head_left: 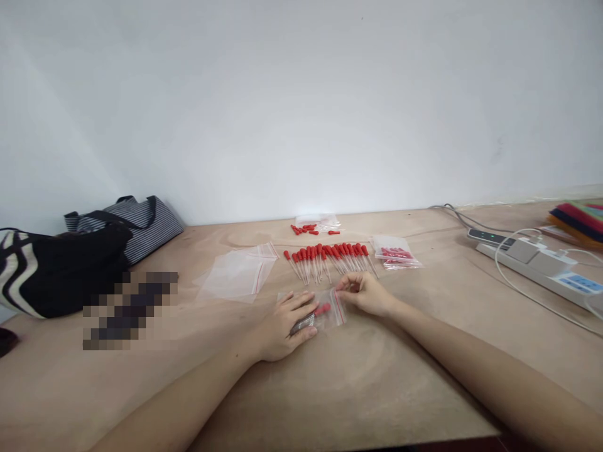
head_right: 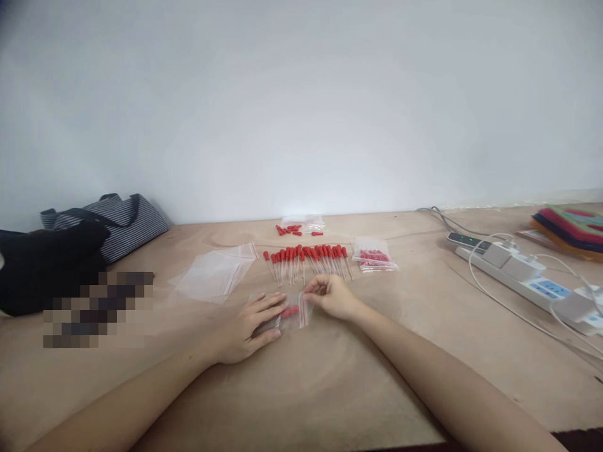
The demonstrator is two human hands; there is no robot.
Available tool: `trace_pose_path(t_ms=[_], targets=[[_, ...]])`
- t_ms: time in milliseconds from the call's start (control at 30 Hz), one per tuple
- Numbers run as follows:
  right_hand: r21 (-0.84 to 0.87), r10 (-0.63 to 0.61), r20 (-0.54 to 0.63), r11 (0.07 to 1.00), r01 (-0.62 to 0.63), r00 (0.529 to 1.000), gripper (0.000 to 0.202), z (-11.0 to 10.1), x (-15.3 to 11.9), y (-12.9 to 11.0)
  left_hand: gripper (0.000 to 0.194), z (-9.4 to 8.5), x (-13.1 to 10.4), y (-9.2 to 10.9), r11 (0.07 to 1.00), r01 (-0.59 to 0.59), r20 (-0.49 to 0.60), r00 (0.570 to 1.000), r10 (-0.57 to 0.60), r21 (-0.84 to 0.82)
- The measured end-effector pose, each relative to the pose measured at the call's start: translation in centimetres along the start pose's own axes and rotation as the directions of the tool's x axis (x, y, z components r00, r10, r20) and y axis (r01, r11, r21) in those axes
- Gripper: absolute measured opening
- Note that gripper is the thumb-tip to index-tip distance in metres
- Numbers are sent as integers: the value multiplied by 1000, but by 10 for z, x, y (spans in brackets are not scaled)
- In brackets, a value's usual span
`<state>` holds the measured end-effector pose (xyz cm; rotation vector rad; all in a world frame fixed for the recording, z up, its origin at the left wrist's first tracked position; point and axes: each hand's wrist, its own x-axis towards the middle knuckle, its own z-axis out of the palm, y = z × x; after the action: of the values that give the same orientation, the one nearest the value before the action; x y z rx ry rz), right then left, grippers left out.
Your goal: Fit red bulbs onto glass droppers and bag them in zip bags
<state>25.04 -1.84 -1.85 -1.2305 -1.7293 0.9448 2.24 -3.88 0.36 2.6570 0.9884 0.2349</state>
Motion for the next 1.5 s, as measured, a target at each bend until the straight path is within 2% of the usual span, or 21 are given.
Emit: trace_pose_path(t_ms=[67,133,233,333,467,567,733,833,900,967,1033,1133,1233,1400,1500], targets=[[-244,-22,-163,969,-19,986,15,-13,5,0,48,-1,0,0,1000,3,1,1000,-3,-4],[-465,-19,-316,875,-137,949,14,-24,13,-1,47,-2,-1,1,1000,7,5,1000,-7,-4],[-605,28,-389,746,-278,921,19,-29,30,-6,48,-4,-1,2,1000,12,18,1000,-12,0],[-632,153,-362,685,-363,920,26,-23,49,-14,49,-4,-1,1,1000,23,31,999,-23,8],[-606,314,-377,628,-489,871,30,-14,69,-17,49,-3,0,0,1000,16,29,999,-15,-4],[-571,326,-400,643,-511,857,31,-14,76,-15,50,-2,0,-1,1000,12,28,1000,-12,-2],[-519,282,-364,731,-444,888,23,-24,69,-19,49,-2,0,0,1000,0,16,1000,0,-17],[-381,206,-325,865,-327,923,24,-32,50,-20,50,-3,-1,1,1000,4,25,1000,-4,-16],[-85,143,-303,981,-176,942,23,-34,31,-18,50,-3,-1,0,1000,6,26,1000,-6,-10],[156,108,-310,986,-61,945,33,-34,11,-14,49,-2,0,0,1000,5,20,1000,-5,-5],[292,115,-318,956,-18,941,49,-31,-6,-10,49,-2,0,0,1000,8,17,1000,-8,-4],[395,158,-317,918,-21,935,70,-21,-21,-7,49,-2,0,0,1000,17,26,1000,-17,-2],[467,208,-275,882,-58,939,73,-9,-25,-8,49,-2,0,1,1000,26,35,999,-26,5],[628,328,-132,758,-177,936,45,5,-26,-13,49,-1,0,0,1000,23,21,1000,-23,6],[587,314,-30,774,-238,949,33,6,-26,-14,49,0,-1,-1,1000,11,5,1000,-11,0]])
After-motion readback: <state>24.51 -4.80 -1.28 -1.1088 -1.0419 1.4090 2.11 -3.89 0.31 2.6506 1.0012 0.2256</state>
